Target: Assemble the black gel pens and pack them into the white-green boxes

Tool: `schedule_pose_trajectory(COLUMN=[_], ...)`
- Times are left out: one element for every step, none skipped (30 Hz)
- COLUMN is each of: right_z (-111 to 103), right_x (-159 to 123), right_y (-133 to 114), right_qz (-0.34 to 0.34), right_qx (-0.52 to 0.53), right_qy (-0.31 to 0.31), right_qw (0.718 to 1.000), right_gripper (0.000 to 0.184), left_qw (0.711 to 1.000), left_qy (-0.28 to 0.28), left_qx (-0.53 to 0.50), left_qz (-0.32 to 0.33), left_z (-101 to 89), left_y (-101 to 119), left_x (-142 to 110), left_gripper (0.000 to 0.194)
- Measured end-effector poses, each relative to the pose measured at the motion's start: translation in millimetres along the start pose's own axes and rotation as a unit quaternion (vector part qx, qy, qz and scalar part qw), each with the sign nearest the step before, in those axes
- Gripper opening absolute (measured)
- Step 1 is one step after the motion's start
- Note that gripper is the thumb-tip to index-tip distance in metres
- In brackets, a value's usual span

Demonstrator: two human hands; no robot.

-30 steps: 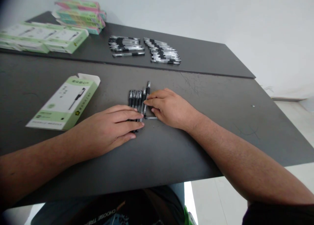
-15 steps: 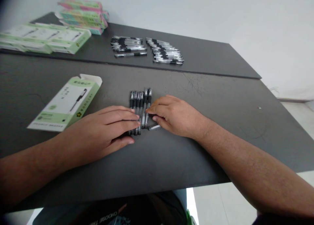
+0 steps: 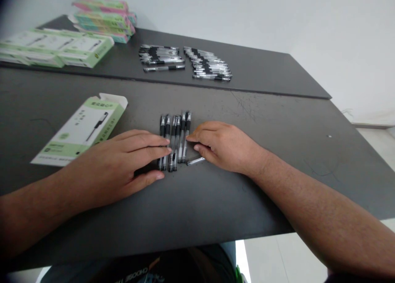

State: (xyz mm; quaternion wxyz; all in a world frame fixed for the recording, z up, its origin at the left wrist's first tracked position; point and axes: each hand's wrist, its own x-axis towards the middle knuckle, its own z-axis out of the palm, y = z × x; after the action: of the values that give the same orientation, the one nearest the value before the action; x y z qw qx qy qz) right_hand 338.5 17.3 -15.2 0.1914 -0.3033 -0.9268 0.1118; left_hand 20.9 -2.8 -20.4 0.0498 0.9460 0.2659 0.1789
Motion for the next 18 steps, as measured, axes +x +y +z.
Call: schedule_pose_trajectory(right_z=[-2,-5,-8,-12,-15,-17,-20,-21,-23,-25,-26,-28,-30,-31,-32,-31,-31,-29], right_x=[-1,-2,-4,-5,-6,-8,-9,-10,-11,-12,-14,-16,-19,-21,-23,-24,-25,-25], right_y=[1,2,3,3,4,4,4,5,7,10,16,23,33,44,57,71,84,96], right_qz=[0.001,0.001,0.000,-0.003,-0.004,-0.006,-0.008,-0.008,-0.006,-0.004,-0.001,0.005,0.013,0.024,0.039,0.054,0.067,0.078], right_qx=[0.004,0.008,0.014,0.022,0.030,0.037,0.042,0.043,0.041,0.035,0.024,0.010,-0.009,-0.031,-0.052,-0.068,-0.079,-0.086], right_qy=[-0.005,-0.013,-0.025,-0.040,-0.057,-0.073,-0.089,-0.105,-0.119,-0.130,-0.136,-0.133,-0.123,-0.104,-0.081,-0.061,-0.039,-0.017], right_qw=[1.000,1.000,1.000,0.999,0.998,0.997,0.995,0.993,0.992,0.991,0.990,0.991,0.992,0.994,0.995,0.994,0.994,0.993], right_gripper=[0.028,0.028,0.026,0.024,0.023,0.022,0.020,0.016,0.012,0.012,0.016,0.020,0.024,0.025,0.026,0.027,0.027,0.027], left_qw=[1.000,1.000,1.000,1.000,1.000,1.000,1.000,1.000,1.000,1.000,0.999,0.999,0.999,0.999,0.999,0.999,0.998,0.998], left_qy=[0.001,0.002,0.003,0.004,0.004,0.005,0.004,0.001,0.000,-0.002,-0.004,-0.007,-0.009,-0.013,-0.016,-0.020,-0.022,-0.023], left_qx=[-0.002,-0.005,-0.008,-0.012,-0.015,-0.017,-0.019,-0.021,-0.022,-0.023,-0.025,-0.027,-0.028,-0.029,-0.029,-0.030,-0.031,-0.031], left_qz=[-0.001,-0.001,-0.003,-0.005,-0.008,-0.011,-0.014,-0.016,-0.018,-0.021,-0.023,-0.025,-0.028,-0.032,-0.035,-0.038,-0.040,-0.040], left_z=[0.1,0.2,0.3,0.3,0.2,0.0,-0.2,-0.5,-0.8,-1.1,-1.3,-1.5,-1.7,-1.9,-2.1,-2.2,-2.3,-2.3], left_y=[0,0,-1,-1,-2,-3,-3,-4,-4,-4,-4,-3,-3,-3,-3,-3,-3,-4], left_x=[0,0,0,0,-1,-1,-1,-1,-1,-1,-1,0,0,1,1,2,2,2], left_gripper=[0.036,0.036,0.035,0.036,0.036,0.037,0.037,0.037,0.036,0.035,0.034,0.034,0.033,0.032,0.032,0.031,0.031,0.030])
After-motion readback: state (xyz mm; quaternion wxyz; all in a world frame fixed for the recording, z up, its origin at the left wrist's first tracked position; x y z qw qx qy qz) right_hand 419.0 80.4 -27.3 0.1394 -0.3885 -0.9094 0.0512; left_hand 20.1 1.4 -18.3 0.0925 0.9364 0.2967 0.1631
